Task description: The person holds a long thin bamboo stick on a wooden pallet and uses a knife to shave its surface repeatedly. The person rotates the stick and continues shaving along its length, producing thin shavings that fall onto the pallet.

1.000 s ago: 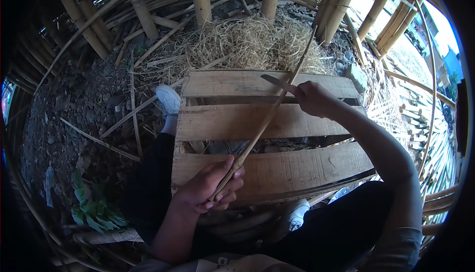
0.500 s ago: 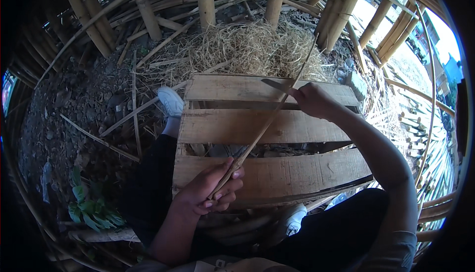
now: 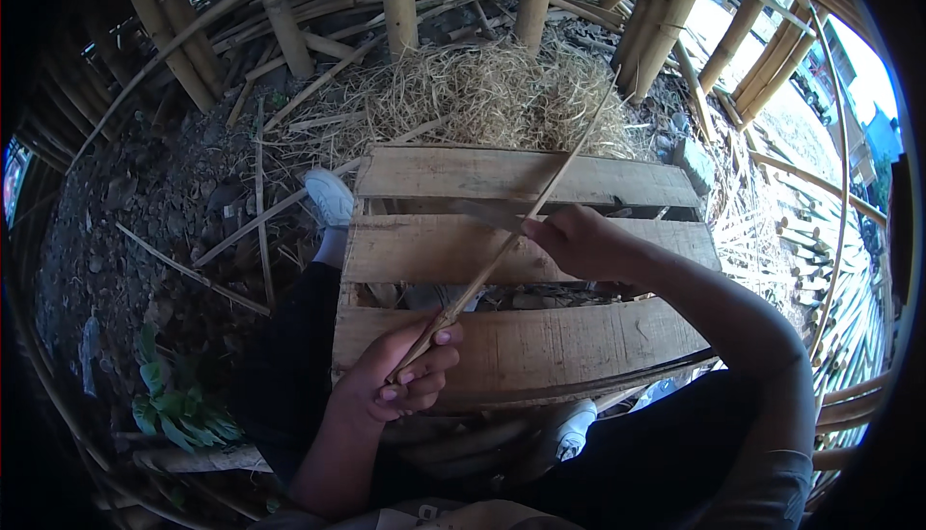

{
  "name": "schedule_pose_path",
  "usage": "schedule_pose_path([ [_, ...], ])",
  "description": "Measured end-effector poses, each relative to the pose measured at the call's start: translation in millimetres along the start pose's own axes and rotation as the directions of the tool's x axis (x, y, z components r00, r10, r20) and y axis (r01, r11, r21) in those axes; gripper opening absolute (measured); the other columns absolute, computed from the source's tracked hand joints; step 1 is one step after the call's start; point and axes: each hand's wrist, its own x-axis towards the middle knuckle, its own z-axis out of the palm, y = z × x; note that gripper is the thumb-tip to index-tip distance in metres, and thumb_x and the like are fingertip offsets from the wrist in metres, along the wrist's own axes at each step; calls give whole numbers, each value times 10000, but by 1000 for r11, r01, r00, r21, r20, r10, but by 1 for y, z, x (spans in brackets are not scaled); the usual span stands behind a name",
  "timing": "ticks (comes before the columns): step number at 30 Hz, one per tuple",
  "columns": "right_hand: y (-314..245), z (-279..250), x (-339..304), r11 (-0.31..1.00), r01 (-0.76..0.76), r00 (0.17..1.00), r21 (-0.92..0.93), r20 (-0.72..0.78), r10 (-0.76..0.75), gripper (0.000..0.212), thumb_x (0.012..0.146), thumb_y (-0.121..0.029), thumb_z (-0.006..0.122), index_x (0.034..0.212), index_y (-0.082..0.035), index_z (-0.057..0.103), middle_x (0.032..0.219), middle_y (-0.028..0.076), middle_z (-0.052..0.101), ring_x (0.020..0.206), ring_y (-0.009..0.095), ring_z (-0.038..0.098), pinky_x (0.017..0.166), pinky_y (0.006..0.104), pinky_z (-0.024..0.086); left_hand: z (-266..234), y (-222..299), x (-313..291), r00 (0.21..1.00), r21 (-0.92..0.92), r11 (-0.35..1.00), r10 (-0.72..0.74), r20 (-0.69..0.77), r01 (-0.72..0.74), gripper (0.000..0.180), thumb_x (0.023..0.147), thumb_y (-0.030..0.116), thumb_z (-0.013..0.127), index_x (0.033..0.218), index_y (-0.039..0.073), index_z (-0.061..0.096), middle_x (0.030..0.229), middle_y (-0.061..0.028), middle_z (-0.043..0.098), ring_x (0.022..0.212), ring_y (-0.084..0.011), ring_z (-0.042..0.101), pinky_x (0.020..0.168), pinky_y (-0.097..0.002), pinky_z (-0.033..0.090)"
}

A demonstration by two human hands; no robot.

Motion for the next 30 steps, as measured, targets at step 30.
schedule_pose_path([
  [30,77,-27,-32,826,564,802,-12,-234,-550,293,775,73,755,1051,-28,734,900,103,711,809,238,691,742,358,568,-4,-4,0,982,-288,957,79,170,-27,310,1099,293,286,944,64,427,526,-89,481,293,-110,410,240,-191,250],
])
